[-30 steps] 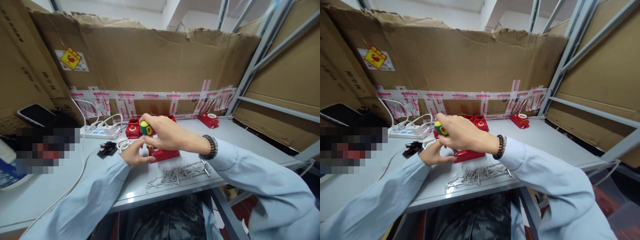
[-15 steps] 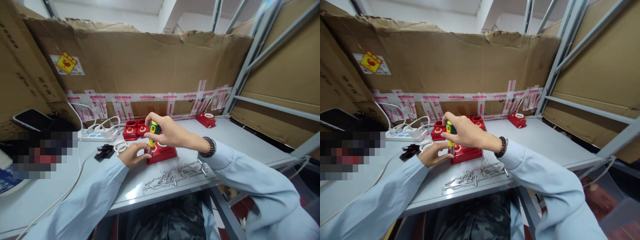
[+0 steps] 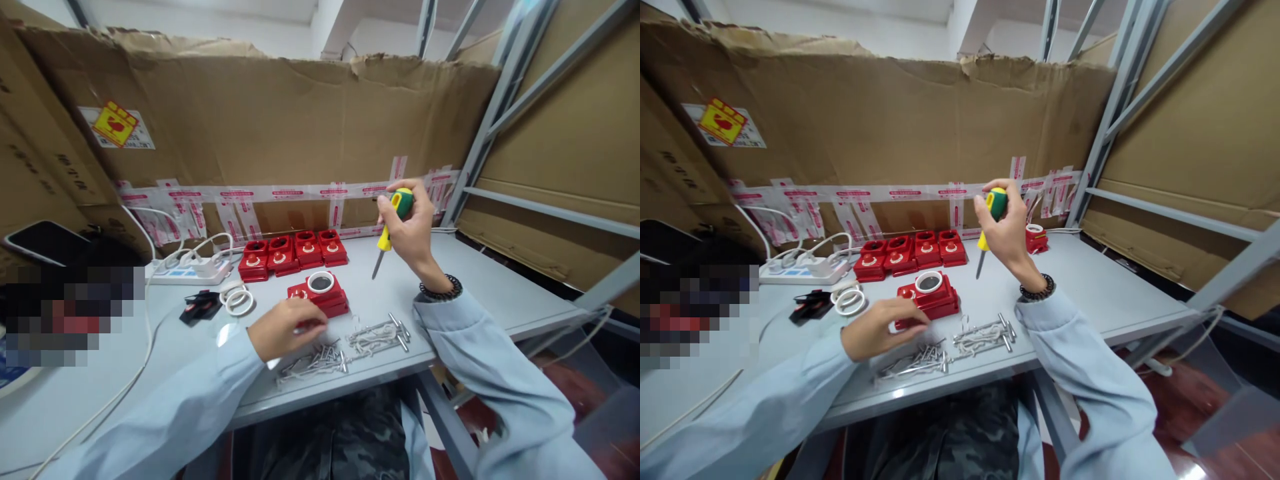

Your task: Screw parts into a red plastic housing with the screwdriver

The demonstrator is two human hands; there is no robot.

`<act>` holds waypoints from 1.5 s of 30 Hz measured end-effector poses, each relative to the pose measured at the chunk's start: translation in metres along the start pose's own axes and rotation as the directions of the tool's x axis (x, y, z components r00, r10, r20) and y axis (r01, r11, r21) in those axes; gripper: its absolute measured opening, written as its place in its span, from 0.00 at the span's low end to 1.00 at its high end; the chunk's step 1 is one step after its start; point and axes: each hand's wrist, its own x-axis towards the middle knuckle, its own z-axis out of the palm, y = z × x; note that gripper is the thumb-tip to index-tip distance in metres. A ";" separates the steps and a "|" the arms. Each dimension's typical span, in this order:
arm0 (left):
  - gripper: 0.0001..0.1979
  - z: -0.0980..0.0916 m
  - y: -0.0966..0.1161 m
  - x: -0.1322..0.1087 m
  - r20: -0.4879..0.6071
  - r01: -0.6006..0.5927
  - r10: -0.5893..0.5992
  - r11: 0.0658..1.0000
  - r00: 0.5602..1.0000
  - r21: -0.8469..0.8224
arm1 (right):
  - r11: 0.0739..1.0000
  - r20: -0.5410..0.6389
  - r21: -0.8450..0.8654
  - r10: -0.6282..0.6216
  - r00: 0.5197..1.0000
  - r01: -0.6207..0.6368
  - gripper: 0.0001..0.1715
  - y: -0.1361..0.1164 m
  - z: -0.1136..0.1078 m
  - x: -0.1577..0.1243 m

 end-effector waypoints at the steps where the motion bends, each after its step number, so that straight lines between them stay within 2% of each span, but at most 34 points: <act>1: 0.08 0.007 0.004 0.005 0.074 -0.022 0.021 1.000 0.997 0.010 | 1.000 -0.013 0.023 0.020 1.000 -0.020 0.09 0.012 0.000 -0.001; 4: 0.08 0.024 0.011 0.015 0.272 -0.067 0.058 0.998 0.960 0.023 | 0.999 0.022 0.018 0.032 0.999 -0.033 0.07 0.041 0.002 -0.006; 6: 0.07 0.025 0.012 0.018 0.327 -0.069 0.060 0.997 0.943 0.016 | 1.000 0.082 -0.005 0.001 0.997 -0.001 0.06 0.050 0.005 -0.011; 8: 0.08 0.019 0.011 0.018 0.298 -0.047 0.045 0.999 0.954 -0.002 | 0.999 0.134 -0.026 -0.036 0.990 0.040 0.05 0.052 0.007 -0.016; 11: 0.08 0.002 0.006 0.017 0.128 -0.021 0.024 0.999 0.992 -0.024 | 0.997 0.239 -0.056 -0.029 0.971 0.044 0.07 0.050 0.010 -0.023; 12: 0.07 -0.004 0.002 0.017 0.045 -0.007 0.007 1.000 0.999 -0.001 | 0.997 0.311 -0.067 -0.012 0.950 0.035 0.09 0.049 0.012 -0.025; 14: 0.08 -0.010 -0.009 0.015 -0.112 0.073 -0.062 0.993 0.992 0.093 | 0.996 0.479 -0.080 0.013 0.878 0.029 0.13 0.048 0.016 -0.031; 16: 0.17 -0.010 -0.021 0.015 -0.202 0.188 -0.154 0.969 0.967 0.160 | 0.996 0.605 -0.080 0.022 0.796 0.033 0.16 0.047 0.020 -0.037; 17: 0.23 -0.007 -0.027 0.014 -0.217 0.235 -0.198 0.958 0.956 0.165 | 0.997 0.644 -0.076 0.024 0.765 0.033 0.18 0.047 0.022 -0.039; 19: 0.27 0.000 -0.035 0.015 -0.201 0.284 -0.255 0.950 0.946 0.132 | 0.998 0.700 -0.061 0.023 0.713 0.028 0.22 0.047 0.024 -0.044; 21: 0.24 0.006 -0.038 0.017 -0.192 0.288 -0.268 0.954 0.944 0.088 | 0.999 0.766 -0.044 0.025 0.643 0.014 0.31 0.049 0.024 -0.047; 23: 0.21 0.009 -0.039 0.020 -0.210 0.271 -0.255 0.961 0.944 0.051 | 0.998 0.826 -0.059 0.051 0.561 -0.004 0.46 0.053 0.024 -0.050; 25: 0.19 0.010 -0.039 0.022 -0.232 0.253 -0.243 0.967 0.942 0.015 | 0.994 0.858 -0.107 0.102 0.504 -0.019 0.57 0.059 0.025 -0.051; 27: 0.19 0.010 -0.038 0.024 -0.253 0.243 -0.242 0.970 0.937 -0.026 | 0.992 0.874 -0.123 0.123 0.469 -0.030 0.56 0.064 0.027 -0.053; 29: 0.19 0.010 -0.038 0.025 -0.276 0.237 -0.244 0.970 0.929 -0.061 | 0.995 0.888 -0.094 0.100 0.449 -0.036 0.51 0.067 0.030 -0.055; 31: 0.19 0.009 -0.037 0.026 -0.291 0.223 -0.240 0.971 0.926 -0.090 | 0.997 0.884 -0.061 0.071 0.462 -0.038 0.47 0.067 0.033 -0.056; 35: 0.21 -0.001 -0.032 0.025 -0.348 0.178 -0.195 0.981 0.917 -0.081 | 0.997 0.836 -0.023 0.059 0.546 -0.072 0.45 0.061 0.030 -0.052; 36: 0.21 -0.004 -0.031 0.024 -0.410 0.169 -0.180 0.984 0.894 -0.064 | 0.996 0.820 -0.006 0.056 0.570 -0.089 0.45 0.059 0.027 -0.049; 37: 0.21 -0.008 -0.031 0.023 -0.494 0.162 -0.164 0.986 0.854 -0.047 | 0.994 0.798 0.013 0.054 0.601 -0.106 0.44 0.058 0.025 -0.046; 39: 0.17 -0.014 -0.030 0.021 -0.679 0.154 -0.119 0.988 0.724 -0.009 | 0.990 0.717 0.043 0.065 0.695 -0.137 0.42 0.057 0.019 -0.038; 40: 0.14 -0.015 -0.029 0.020 -0.736 0.148 -0.090 0.989 0.671 0.014 | 0.988 0.656 0.045 0.083 0.750 -0.148 0.40 0.057 0.016 -0.033; 41: 0.11 -0.015 -0.029 0.020 -0.747 0.142 -0.063 0.989 0.662 0.042 | 0.987 0.587 0.036 0.107 0.803 -0.158 0.37 0.059 0.013 -0.030; 42: 0.10 -0.014 -0.029 0.020 -0.708 0.135 -0.045 0.988 0.704 0.071 | 0.986 0.516 0.017 0.133 0.846 -0.166 0.35 0.061 0.011 -0.027; 43: 0.10 -0.010 -0.030 0.020 -0.622 0.128 -0.039 0.987 0.782 0.100 | 0.985 0.456 -0.007 0.159 0.876 -0.175 0.33 0.063 0.010 -0.024; 44: 0.11 -0.006 -0.031 0.020 -0.494 0.120 -0.044 0.985 0.868 0.123 | 0.983 0.415 -0.033 0.178 0.892 -0.181 0.33 0.066 0.009 -0.023; 45: 0.14 0.000 -0.032 0.020 -0.350 0.115 -0.060 0.984 0.935 0.138 | 0.981 0.392 -0.055 0.190 0.900 -0.184 0.33 0.068 0.009 -0.023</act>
